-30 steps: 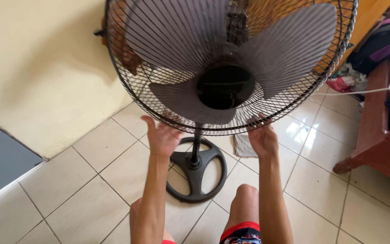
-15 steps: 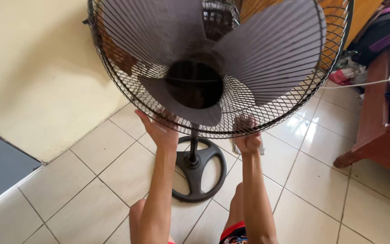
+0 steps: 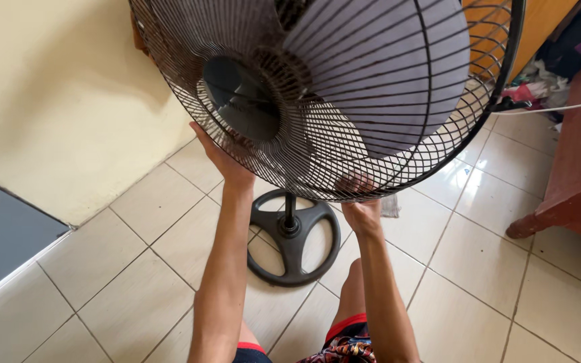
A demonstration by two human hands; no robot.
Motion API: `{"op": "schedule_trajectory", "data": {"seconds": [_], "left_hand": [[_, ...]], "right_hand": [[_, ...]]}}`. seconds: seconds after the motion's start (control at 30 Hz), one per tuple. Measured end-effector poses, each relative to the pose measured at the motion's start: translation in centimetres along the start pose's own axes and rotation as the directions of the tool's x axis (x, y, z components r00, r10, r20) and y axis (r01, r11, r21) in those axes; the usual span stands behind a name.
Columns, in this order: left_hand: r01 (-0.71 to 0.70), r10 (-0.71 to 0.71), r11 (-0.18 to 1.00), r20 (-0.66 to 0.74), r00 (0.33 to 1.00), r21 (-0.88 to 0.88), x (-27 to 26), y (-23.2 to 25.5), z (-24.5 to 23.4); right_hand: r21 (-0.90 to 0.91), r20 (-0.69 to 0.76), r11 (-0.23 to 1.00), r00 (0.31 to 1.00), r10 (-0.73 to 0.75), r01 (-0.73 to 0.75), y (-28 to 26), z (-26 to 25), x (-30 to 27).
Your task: The person unplugs a standing fan, wipes the fan head with a cloth, then disassembles the front grille and fan blades. The components are placed on the floor, and the person continues to wipe parts of the fan.
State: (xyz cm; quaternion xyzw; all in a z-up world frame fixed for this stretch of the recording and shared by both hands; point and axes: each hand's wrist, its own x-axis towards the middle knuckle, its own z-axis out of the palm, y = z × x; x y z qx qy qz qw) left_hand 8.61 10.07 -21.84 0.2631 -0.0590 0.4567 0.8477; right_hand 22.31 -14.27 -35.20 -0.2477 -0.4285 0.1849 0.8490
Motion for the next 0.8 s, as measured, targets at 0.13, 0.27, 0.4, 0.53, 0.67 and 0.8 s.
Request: {"op": "schedule_trajectory", "data": {"seconds": [0.13, 0.27, 0.4, 0.53, 0.67, 0.8], "left_hand": [[0.035, -0.035, 0.999, -0.019, 0.999, 0.013, 1.0, 0.2, -0.1], [-0.086, 0.075, 0.994, 0.157, 0.985, 0.068, 1.2, 1.0, -0.7], [-0.033, 0.033, 0.999, 0.074, 0.997, -0.005, 1.1, 0.5, -0.5], [-0.012, 0.017, 0.998, 0.079, 0.997, -0.055, 1.8, -0.2, -1.0], [0.073, -0.076, 0.996, -0.075, 0.994, -0.051, 3.0, -1.0, -3.1], [-0.27, 0.305, 0.722, 0.057, 0.951, 0.637, 2.2, 0.6, -5.8]], "right_hand": [[-0.013, -0.016, 1.0, 1.0, 0.019, -0.019, -0.5, 1.8, 0.4], [0.012, -0.003, 1.0, 1.0, 0.014, -0.014, -0.3, 2.9, 0.1], [0.008, 0.005, 1.0, 1.0, 0.024, -0.024, -0.5, 2.5, 0.3], [0.088, 0.014, 0.996, 1.0, 0.024, -0.025, 0.0, 2.0, 0.4], [0.066, -0.001, 0.998, 1.0, 0.016, -0.016, 0.5, 1.4, -0.2], [0.105, -0.094, 0.994, 0.995, 0.037, -0.027, 0.2, 1.4, 0.0]]}}
